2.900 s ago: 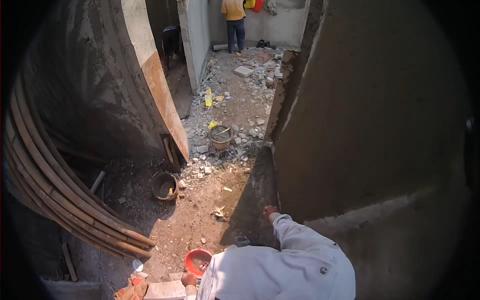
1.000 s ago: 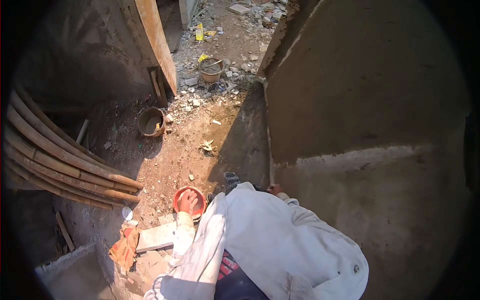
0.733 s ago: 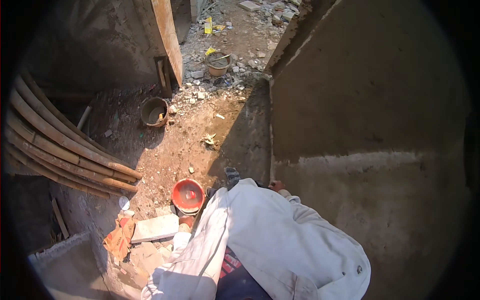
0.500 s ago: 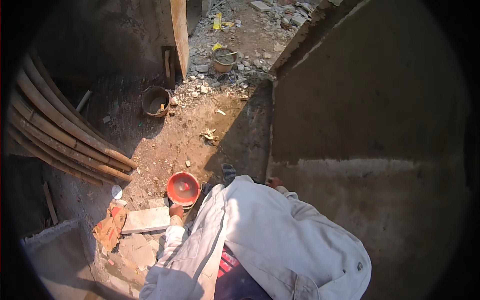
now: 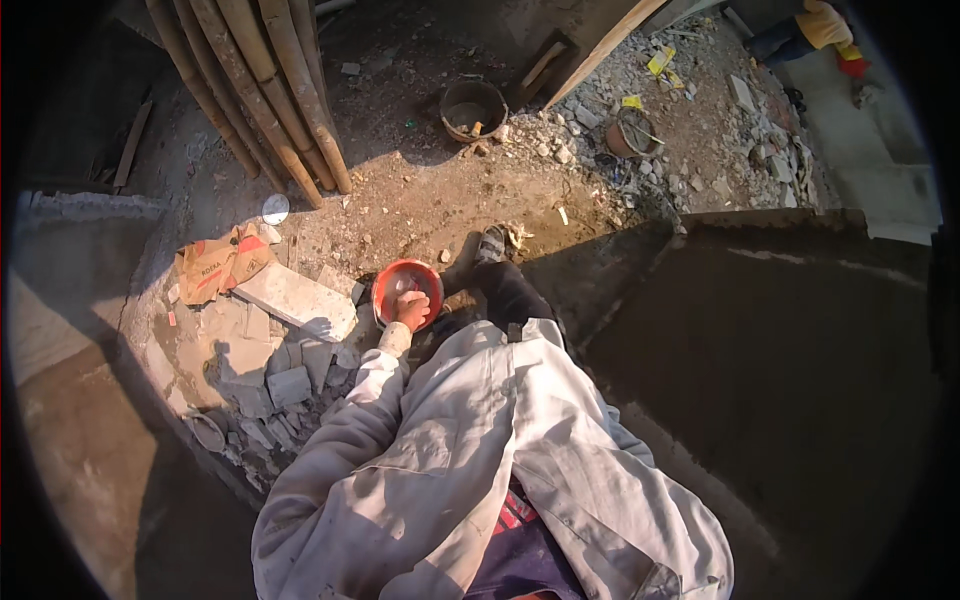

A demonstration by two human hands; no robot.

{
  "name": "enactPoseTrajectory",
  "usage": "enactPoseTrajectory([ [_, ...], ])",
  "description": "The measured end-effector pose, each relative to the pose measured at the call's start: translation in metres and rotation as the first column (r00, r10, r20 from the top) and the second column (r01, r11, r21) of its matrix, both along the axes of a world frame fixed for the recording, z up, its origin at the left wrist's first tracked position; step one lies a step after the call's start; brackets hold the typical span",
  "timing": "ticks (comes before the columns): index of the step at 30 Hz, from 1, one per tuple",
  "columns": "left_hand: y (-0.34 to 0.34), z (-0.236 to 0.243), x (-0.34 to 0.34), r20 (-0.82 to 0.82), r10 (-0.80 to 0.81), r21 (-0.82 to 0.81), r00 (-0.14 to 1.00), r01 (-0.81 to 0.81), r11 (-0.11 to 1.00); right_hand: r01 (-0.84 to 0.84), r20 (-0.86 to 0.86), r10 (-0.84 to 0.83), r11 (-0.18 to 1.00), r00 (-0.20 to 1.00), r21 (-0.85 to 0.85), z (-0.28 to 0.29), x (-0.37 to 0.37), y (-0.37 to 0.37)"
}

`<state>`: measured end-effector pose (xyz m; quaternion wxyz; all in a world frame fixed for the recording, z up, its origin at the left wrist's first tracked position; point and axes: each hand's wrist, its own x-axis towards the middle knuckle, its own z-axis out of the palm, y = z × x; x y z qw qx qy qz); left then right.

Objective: The person scrapes and levels a plastered wall using a wooden board, then dips a container into a bucket of water. Next, the person scoops mortar from a bucket and applies it onto the wall using a trowel.

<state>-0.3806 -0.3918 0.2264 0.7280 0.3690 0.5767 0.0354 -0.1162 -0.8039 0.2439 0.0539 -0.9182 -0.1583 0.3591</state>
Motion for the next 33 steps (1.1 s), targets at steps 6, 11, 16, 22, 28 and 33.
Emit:
enactPoseTrajectory([
  [6, 0.045, -0.016, -0.028, -0.002, 0.194, 0.021, 0.981, -0.194, 0.981, -0.062, -0.13, 0.071, 0.995, 0.989, 0.075, -0.002, 0.078, 0.137],
  [11, 0.1, -0.045, -0.031, -0.194, 0.115, 0.179, 0.974, -0.08, 0.981, 0.077, -0.284, -0.037, 0.989, 0.958, 0.129, -0.044, 0.208, 0.264],
  [16, 0.171, -0.029, 0.03, -0.543, -0.091, 0.415, 0.835, 0.361, 0.835, -0.241, -0.158, 0.302, 0.916, 0.94, 0.321, -0.07, 0.271, 0.443],
  [22, 0.314, -0.039, 0.185, -0.46, -0.146, 0.374, 0.876, 0.34, 0.863, 0.056, -0.457, 0.219, 0.855, 0.862, 0.516, -0.157, 0.299, 0.599],
  [28, 0.404, -0.132, 0.282, -0.353, -0.189, 0.433, 0.916, 0.339, 0.835, -0.176, -0.166, 0.241, 0.927, 0.956, 0.332, -0.271, 0.254, 0.669],
  [33, 0.448, -0.26, 0.331, -0.521, -0.215, 0.667, 0.826, 0.552, 0.501, -0.134, -0.233, 0.18, 0.97, 0.956, 0.201, -0.347, 0.241, 0.694],
])
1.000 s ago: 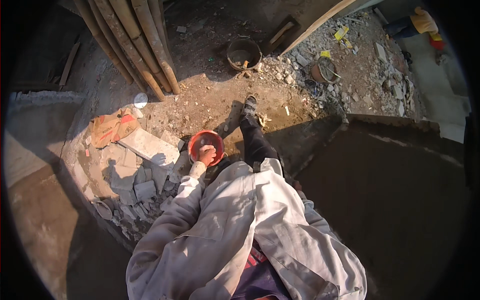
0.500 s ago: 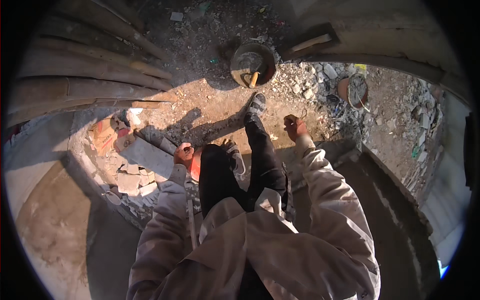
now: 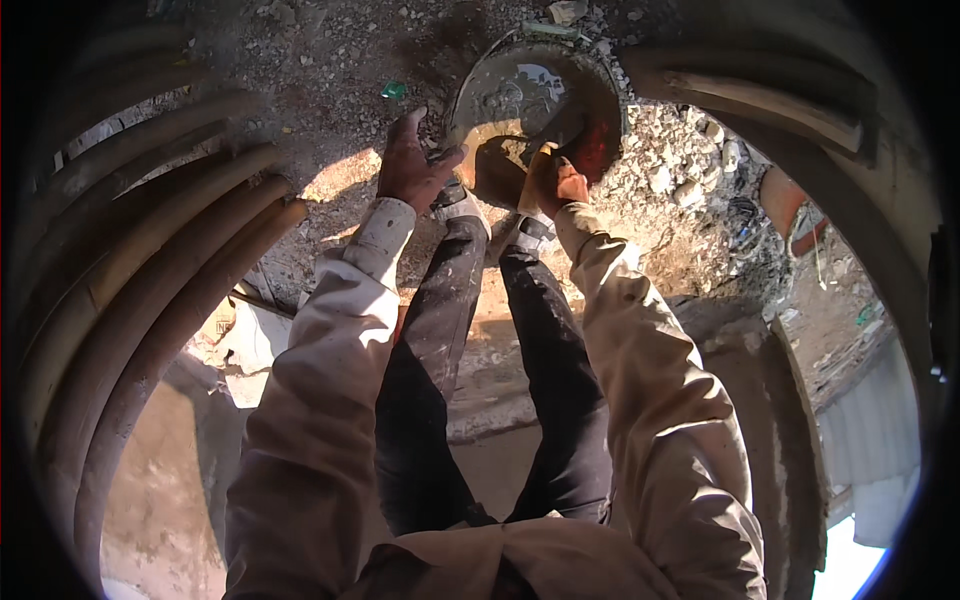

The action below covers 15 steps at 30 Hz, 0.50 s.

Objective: The person scrapes and levels a plastered wall using a wooden board, then dips a container into a bucket of water. Next, the person scoops mortar from a bucket and applies it onto the wall using a trowel.

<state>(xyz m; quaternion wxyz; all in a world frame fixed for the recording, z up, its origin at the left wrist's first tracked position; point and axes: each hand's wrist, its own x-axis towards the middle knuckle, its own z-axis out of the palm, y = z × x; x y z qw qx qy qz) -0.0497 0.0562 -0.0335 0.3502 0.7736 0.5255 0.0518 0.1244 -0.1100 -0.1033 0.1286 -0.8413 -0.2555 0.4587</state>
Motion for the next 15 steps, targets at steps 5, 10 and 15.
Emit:
enactPoseTrajectory([
  [5, 0.014, -0.066, 0.04, 0.311, 0.342, -0.588, 0.887, -0.103, 0.802, 0.17, -0.002, -0.172, 0.976, 0.985, -0.134, -0.035, -0.006, -0.007],
  [10, -0.045, -0.032, 0.089, 0.558, 0.276, -0.467, 0.783, 0.021, 0.884, -0.124, 0.226, 0.125, 0.992, 0.966, -0.018, 0.028, 0.041, -0.104],
  [15, -0.047, 0.069, 0.057, 0.622, 0.176, -0.331, 0.763, 0.053, 0.942, -0.212, 0.418, 0.196, 0.977, 0.887, -0.008, 0.193, 0.029, -0.092],
])
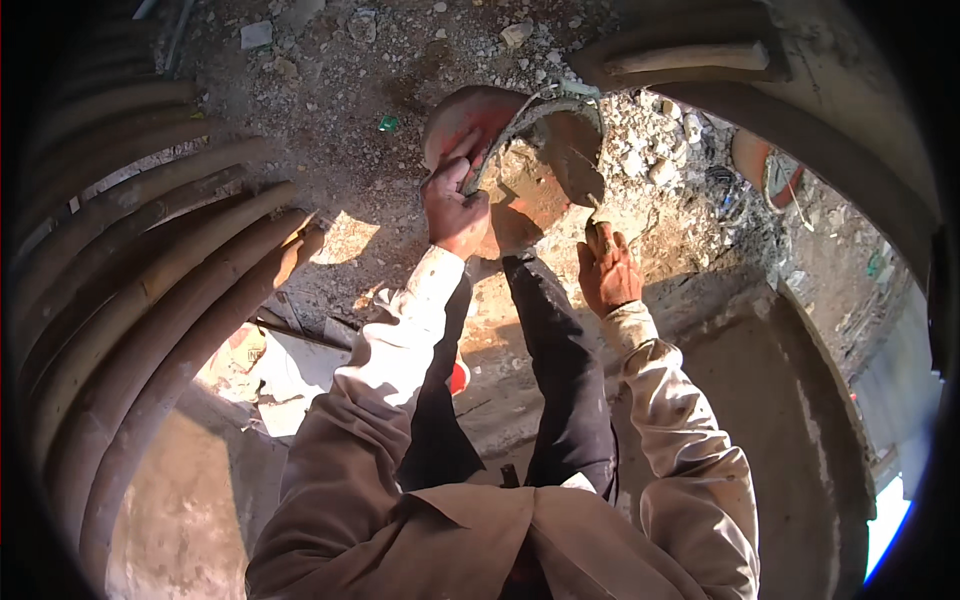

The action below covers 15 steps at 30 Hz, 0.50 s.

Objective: The person scrapes and levels a plastered wall using a wooden board, then dips a container into a bucket of water. Next, the person scoops mortar from a bucket and applies it onto the wall using a trowel.

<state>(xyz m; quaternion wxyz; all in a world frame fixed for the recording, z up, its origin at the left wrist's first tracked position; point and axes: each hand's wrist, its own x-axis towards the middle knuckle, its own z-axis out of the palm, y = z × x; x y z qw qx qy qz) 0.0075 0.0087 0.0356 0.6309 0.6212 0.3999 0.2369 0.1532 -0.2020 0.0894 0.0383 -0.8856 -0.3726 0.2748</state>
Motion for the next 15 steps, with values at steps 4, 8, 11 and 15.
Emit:
enactPoseTrajectory([
  [4, 0.006, 0.169, -0.014, 0.066, 0.138, 0.049, 0.988, -0.141, 0.989, 0.072, -0.15, -0.075, 0.997, 0.986, -0.023, 0.137, 0.0, 0.006],
  [8, -0.014, 0.33, -0.032, -0.037, 0.077, 0.456, 0.996, -0.052, 0.888, -0.106, 0.064, 0.089, 0.931, 0.994, 0.35, 0.206, -0.018, -0.023],
  [11, -0.038, 0.425, -0.035, -0.136, -0.032, 0.65, 0.99, 0.113, 0.751, -0.036, 0.009, 0.034, 0.97, 0.999, 0.242, 0.256, -0.027, -0.007],
  [15, -0.058, 0.511, -0.044, 0.021, -0.168, 0.794, 0.986, 0.085, 0.601, -0.16, 0.134, 0.107, 0.85, 0.985, 0.501, 0.337, -0.028, 0.024],
])
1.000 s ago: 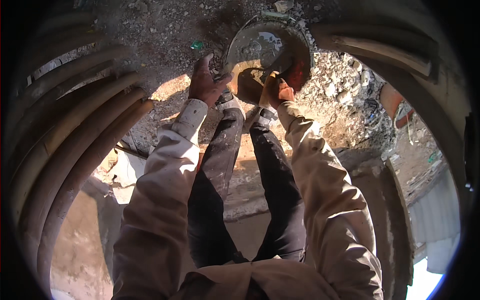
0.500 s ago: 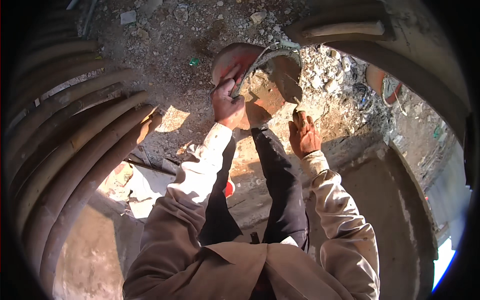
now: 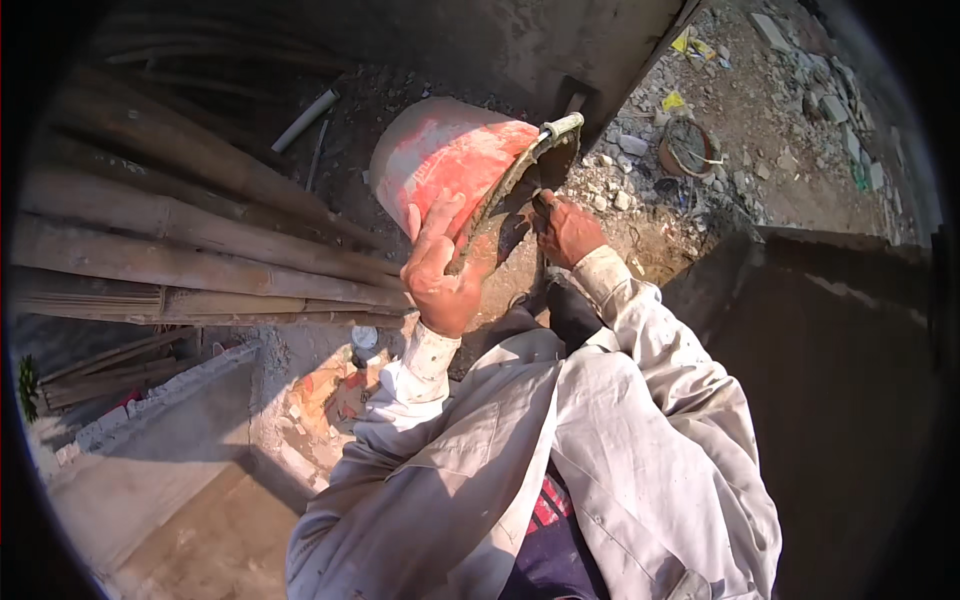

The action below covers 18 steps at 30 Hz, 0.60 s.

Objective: The person scrapes and levels a plastered wall using a wooden board, then dips a container into a bucket of water. Next, the person scoops mortar from a bucket and applies it onto the wall using a trowel.

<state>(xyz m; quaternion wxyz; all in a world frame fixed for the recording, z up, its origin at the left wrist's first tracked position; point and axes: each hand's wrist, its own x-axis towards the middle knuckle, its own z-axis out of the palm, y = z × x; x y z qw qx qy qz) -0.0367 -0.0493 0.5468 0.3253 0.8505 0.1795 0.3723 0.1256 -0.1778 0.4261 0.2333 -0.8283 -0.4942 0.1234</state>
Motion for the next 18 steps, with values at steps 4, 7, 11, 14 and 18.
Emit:
enactPoseTrajectory([
  [4, -0.008, 0.046, 0.015, 0.093, -0.143, 0.13, 0.985, 0.13, 0.983, -0.069, 0.292, 0.047, 0.995, 0.955, 0.065, 0.049, 0.03, 0.007],
  [7, -0.009, 0.061, 0.04, 0.193, -0.189, 0.071, 0.963, 0.179, 0.981, 0.122, 0.194, -0.141, 0.986, 0.971, 0.11, 0.071, 0.049, 0.001],
  [11, -0.029, 0.064, 0.07, 0.31, -0.16, -0.131, 0.937, 0.208, 0.969, 0.25, -0.262, -0.208, 0.958, 0.942, 0.139, 0.065, 0.043, -0.042],
  [14, -0.064, 0.05, 0.088, 0.306, -0.174, -0.322, 0.936, 0.274, 0.906, 0.211, -0.073, -0.208, 0.977, 0.976, 0.034, 0.073, 0.028, -0.105],
  [18, -0.102, 0.008, 0.101, 0.268, -0.238, -0.508, 0.933, 0.347, 0.788, 0.293, -0.105, -0.29, 0.956, 0.951, 0.016, 0.067, 0.015, -0.195],
])
